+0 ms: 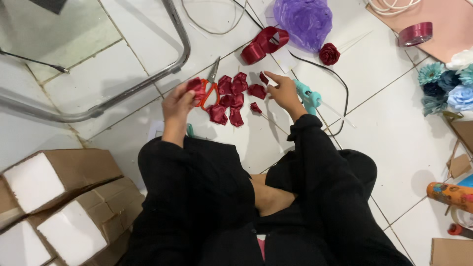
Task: The person constructs satin roses by applying glue from a glue gun to ribbon petals and rolling them by hand around a stick.
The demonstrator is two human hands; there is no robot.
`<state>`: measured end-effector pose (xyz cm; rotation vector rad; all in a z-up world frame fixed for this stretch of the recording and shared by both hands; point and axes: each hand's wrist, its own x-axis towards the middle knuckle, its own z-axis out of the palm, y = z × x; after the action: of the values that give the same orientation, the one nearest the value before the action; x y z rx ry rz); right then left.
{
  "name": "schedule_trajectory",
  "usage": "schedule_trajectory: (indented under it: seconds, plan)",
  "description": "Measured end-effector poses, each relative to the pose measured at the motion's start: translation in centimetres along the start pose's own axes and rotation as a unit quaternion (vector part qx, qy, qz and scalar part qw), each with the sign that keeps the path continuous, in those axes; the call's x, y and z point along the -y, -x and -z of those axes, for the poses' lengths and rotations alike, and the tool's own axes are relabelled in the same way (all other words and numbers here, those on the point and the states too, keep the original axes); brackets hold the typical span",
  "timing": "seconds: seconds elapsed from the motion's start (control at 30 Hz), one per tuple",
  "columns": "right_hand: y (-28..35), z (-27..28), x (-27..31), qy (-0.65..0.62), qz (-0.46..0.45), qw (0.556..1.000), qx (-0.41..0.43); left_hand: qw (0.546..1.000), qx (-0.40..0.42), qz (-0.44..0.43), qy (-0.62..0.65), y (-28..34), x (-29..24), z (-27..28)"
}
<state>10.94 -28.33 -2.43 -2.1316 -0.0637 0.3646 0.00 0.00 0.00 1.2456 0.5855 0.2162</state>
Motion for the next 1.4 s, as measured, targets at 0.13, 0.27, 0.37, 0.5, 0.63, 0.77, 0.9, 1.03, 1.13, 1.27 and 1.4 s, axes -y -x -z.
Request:
schedule_trajectory:
  seconds: [0.13, 0.27, 0.37, 0.5, 0.63, 0.77, 0.9, 1.03, 1.13, 1.27, 1.4]
  plan:
    - [0.8, 0.5, -1.8, -0.039, 0.067, 0.997, 0.030, 0.998, 0.040, 0.035, 0.024, 1.6, 0.6, -3.3]
    - [2.3, 1.1, -6.1, 0.191, 0.065, 0.978, 0.047, 0.995, 0.093, 0.027, -0.011, 0.6, 4.0, -5.7]
    - [5.8, 0.8, -7.9, 0.264, 0.046, 0.956, 0.118, 0.992, 0.115, 0.020, -0.043, 1.2, 4.3, -6.3]
    - [8.4, -0.1, -10.8, 0.364, 0.045, 0.926, 0.089, 0.991, 0.122, 0.005, -0.064, 1.8, 4.2, -6.6]
    - [9.0, 0.2, -11.8, 0.292, 0.065, 0.954, 0.014, 0.991, 0.110, -0.005, -0.075, 2.5, 3.6, -7.3]
    - [11.1, 2.2, -8.5, 0.073, 0.151, 0.977, -0.132, 0.990, 0.115, -0.019, -0.075, 3.5, 3.5, -7.7]
    - [13.2, 4.1, -6.1, -0.038, 0.152, 0.974, -0.164, 0.989, 0.145, -0.004, -0.043, 3.7, 4.3, -9.1]
    - [13.4, 4.0, -8.2, -0.144, 0.111, 0.974, -0.137, 0.989, 0.148, 0.011, -0.022, 5.1, 2.4, -10.2]
    - [13.5, 3.9, -8.0, -0.222, 0.086, 0.964, -0.123, 0.985, 0.170, 0.035, -0.019, 4.9, 3.3, -10.7]
    - [12.9, 3.3, -8.2, -0.274, 0.078, 0.953, -0.104, 0.981, 0.187, 0.043, -0.008, 4.7, 4.1, -11.5]
    - [12.9, 3.3, -7.1, -0.286, 0.083, 0.950, -0.094, 0.980, 0.190, 0.056, 0.005, 4.4, 4.9, -11.6]
